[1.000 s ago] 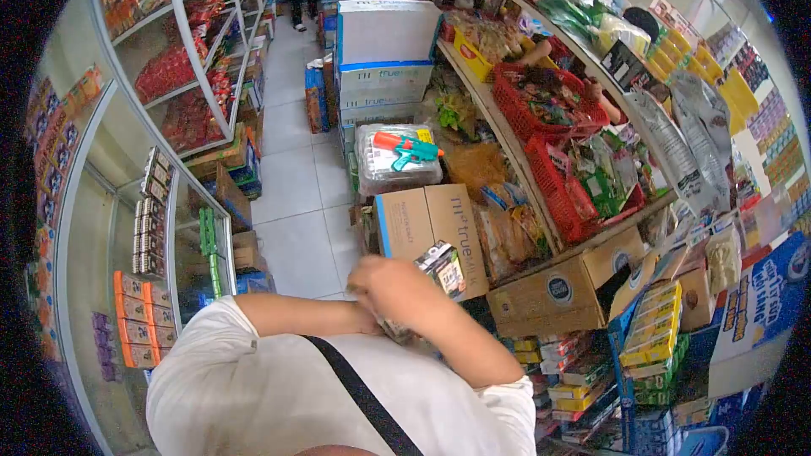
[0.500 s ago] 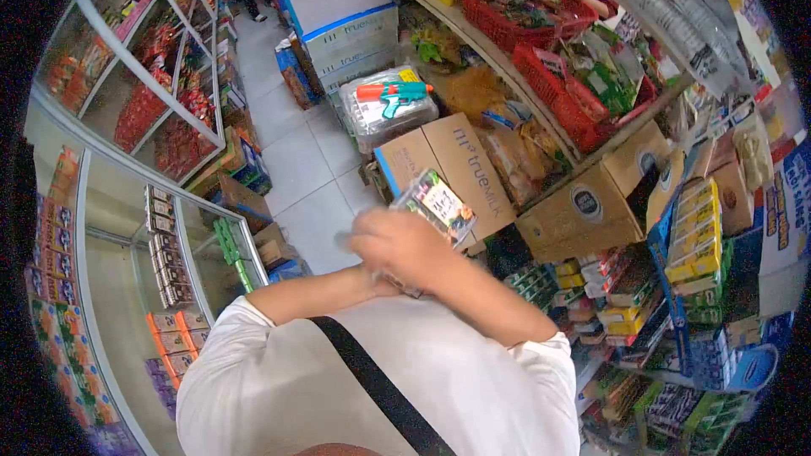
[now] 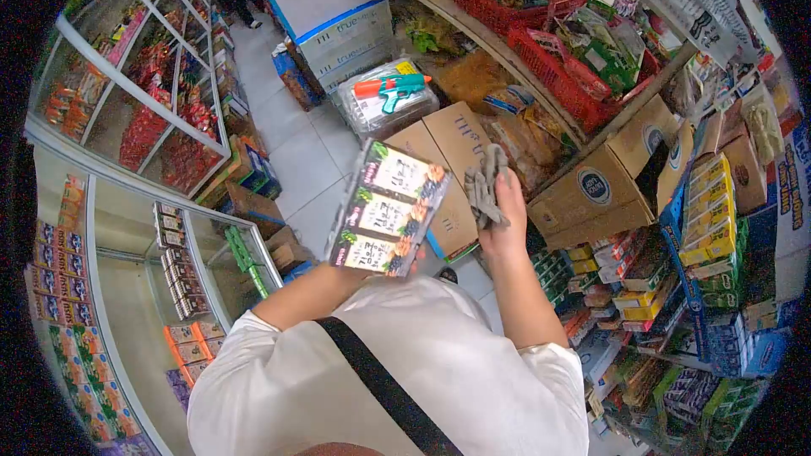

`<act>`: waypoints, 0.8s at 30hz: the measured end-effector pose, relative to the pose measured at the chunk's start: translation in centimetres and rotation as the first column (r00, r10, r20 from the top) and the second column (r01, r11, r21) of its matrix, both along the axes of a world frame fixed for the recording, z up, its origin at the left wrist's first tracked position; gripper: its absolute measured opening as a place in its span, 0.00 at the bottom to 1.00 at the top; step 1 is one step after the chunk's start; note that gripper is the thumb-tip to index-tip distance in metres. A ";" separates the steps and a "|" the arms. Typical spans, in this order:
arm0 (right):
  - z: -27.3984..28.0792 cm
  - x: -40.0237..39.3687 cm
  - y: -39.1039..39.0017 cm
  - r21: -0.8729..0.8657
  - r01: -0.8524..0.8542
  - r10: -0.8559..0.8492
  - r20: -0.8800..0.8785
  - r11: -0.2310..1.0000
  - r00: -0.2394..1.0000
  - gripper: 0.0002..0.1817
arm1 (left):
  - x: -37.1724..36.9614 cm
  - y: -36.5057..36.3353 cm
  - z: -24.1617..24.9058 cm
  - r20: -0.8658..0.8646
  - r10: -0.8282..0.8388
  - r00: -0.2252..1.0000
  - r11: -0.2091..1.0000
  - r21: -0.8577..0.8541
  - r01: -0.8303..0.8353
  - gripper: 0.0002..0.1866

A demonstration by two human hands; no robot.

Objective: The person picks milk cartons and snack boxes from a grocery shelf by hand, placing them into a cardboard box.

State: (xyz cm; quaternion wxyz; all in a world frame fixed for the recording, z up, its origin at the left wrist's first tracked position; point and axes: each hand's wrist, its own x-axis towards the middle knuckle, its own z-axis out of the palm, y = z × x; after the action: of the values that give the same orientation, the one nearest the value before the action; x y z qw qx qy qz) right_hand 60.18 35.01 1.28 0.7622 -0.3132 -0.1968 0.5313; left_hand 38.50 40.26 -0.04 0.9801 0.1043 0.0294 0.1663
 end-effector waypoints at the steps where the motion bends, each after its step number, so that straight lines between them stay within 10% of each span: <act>1: 0.0 -0.1 -0.5 0.023 -0.085 0.086 -0.012 0.996 0.996 0.34 | 0.0 0.6 1.0 -0.042 0.026 0.999 0.998 0.059 -0.024 0.34; 3: -0.8 -1.7 -1.2 0.096 -0.278 0.280 -0.007 0.956 0.960 0.42 | 0.6 0.7 2.0 -0.184 0.176 0.967 0.931 0.351 -0.103 0.36; 7: 0.6 -3.9 -2.2 -0.119 -0.369 0.379 0.075 0.922 0.922 0.51 | 1.8 0.3 1.9 -0.043 -0.108 0.993 0.988 0.102 0.112 0.45; 8: -0.8 -3.9 -2.4 -0.110 -0.379 0.380 -0.009 0.919 0.925 0.49 | 1.3 -0.7 1.9 -0.431 0.060 0.900 0.901 0.412 0.137 0.42; 11: -5.3 -4.4 -2.7 -0.028 -0.363 0.343 -0.266 0.931 0.901 0.43 | 2.6 -0.4 0.9 -0.502 0.356 0.788 0.426 0.838 0.341 0.31; 15: -6.1 -3.5 -2.1 0.044 -0.268 0.263 -0.401 0.962 0.878 0.27 | -2.5 0.1 1.8 -0.738 0.298 0.606 0.587 0.642 0.493 0.33; 17: -5.2 -2.2 -1.8 -0.084 -0.170 0.106 -0.501 0.982 0.859 0.24 | -6.8 -0.1 -5.6 -0.798 0.474 0.373 0.509 0.594 0.623 0.34; 18: -5.9 -1.2 -1.9 -0.044 -0.162 0.121 -0.482 0.986 0.868 0.24 | -10.3 -0.9 -11.3 -0.709 0.661 0.247 0.226 0.502 0.835 0.32; 20: -5.7 0.4 -2.3 -0.104 -0.096 0.039 -0.449 0.990 0.893 0.25 | -14.1 -4.1 -14.0 -0.943 0.332 -0.016 0.429 0.136 0.893 0.33; 24: -5.2 2.7 -3.3 -0.144 -0.006 -0.049 -0.377 0.990 0.925 0.30 | -21.5 -11.2 -23.1 -0.941 0.291 -0.174 0.453 -0.024 0.891 0.32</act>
State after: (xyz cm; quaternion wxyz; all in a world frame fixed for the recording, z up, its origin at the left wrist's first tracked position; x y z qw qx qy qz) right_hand 62.87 31.74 -3.93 0.7674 -0.2602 -0.0036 0.5860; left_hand 17.04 29.05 -23.10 0.4622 0.5896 0.5989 -0.2831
